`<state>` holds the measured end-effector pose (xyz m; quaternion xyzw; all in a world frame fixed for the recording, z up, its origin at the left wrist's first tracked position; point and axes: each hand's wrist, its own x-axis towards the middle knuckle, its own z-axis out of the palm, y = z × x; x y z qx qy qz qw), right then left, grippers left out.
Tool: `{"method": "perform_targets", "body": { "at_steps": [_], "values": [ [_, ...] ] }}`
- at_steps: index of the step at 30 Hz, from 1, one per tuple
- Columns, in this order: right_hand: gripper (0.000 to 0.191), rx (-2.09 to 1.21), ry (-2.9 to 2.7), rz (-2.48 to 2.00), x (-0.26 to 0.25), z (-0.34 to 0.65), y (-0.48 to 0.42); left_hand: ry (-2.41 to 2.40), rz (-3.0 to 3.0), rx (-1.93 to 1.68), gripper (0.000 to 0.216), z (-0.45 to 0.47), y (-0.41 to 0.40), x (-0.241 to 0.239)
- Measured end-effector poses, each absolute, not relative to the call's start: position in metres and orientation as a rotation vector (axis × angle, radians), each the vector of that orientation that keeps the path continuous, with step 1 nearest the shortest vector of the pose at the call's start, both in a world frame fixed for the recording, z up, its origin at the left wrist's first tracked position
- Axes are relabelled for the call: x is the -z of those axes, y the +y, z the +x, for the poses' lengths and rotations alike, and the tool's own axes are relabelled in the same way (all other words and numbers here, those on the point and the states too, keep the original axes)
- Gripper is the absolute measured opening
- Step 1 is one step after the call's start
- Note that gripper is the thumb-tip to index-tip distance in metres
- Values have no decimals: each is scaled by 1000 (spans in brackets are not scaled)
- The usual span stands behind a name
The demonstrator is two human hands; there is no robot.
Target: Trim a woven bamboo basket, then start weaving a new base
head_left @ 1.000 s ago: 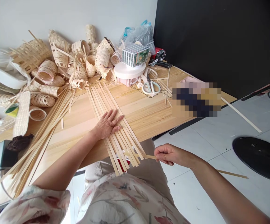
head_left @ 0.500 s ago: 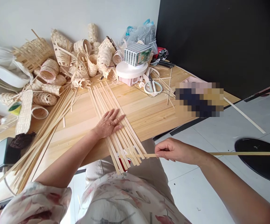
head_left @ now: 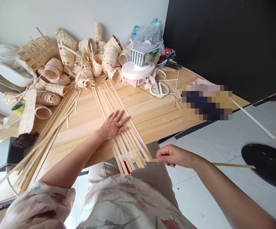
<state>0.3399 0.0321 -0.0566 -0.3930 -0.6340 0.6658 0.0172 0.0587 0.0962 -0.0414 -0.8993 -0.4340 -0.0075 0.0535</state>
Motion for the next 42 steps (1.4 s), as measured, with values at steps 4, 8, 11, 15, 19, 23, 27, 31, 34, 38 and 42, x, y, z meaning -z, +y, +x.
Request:
{"method": "perform_targets", "body": {
  "at_steps": [4,8,11,15,19,23,27,31,34,38,42],
  "values": [
    [28,-2023,-2008,-1258,47,334,37,-1328,-2729,8,54,59,96,40],
    [23,-1947,-2100,-1304,39,324,38,-1331,-2735,4,54,60,95,38],
    [21,-1828,-2168,-1326,31,316,35,-1339,-2737,-6,54,60,96,38],
    [18,-1523,-2293,-1352,20,311,28,-1331,-2738,8,53,59,96,40],
    [14,-1444,-2356,-1400,18,322,26,-1332,-2735,20,53,59,96,41],
    [15,-1560,-2309,-1406,23,340,24,-1336,-2737,20,53,59,96,41],
    [8,-1492,-2317,-1360,21,347,23,-1340,-2744,16,53,58,97,41],
    [13,-1253,-2431,-1268,13,340,25,-1340,-2741,16,53,59,97,41],
    [20,-1077,-2494,-1140,12,331,29,-1341,-2735,19,53,59,97,40],
    [20,-863,-2554,-1067,18,320,36,-1341,-2744,29,53,58,97,41],
    [16,-694,-2590,-1049,24,312,39,-1318,-2749,51,53,56,99,45]
  ]
}}
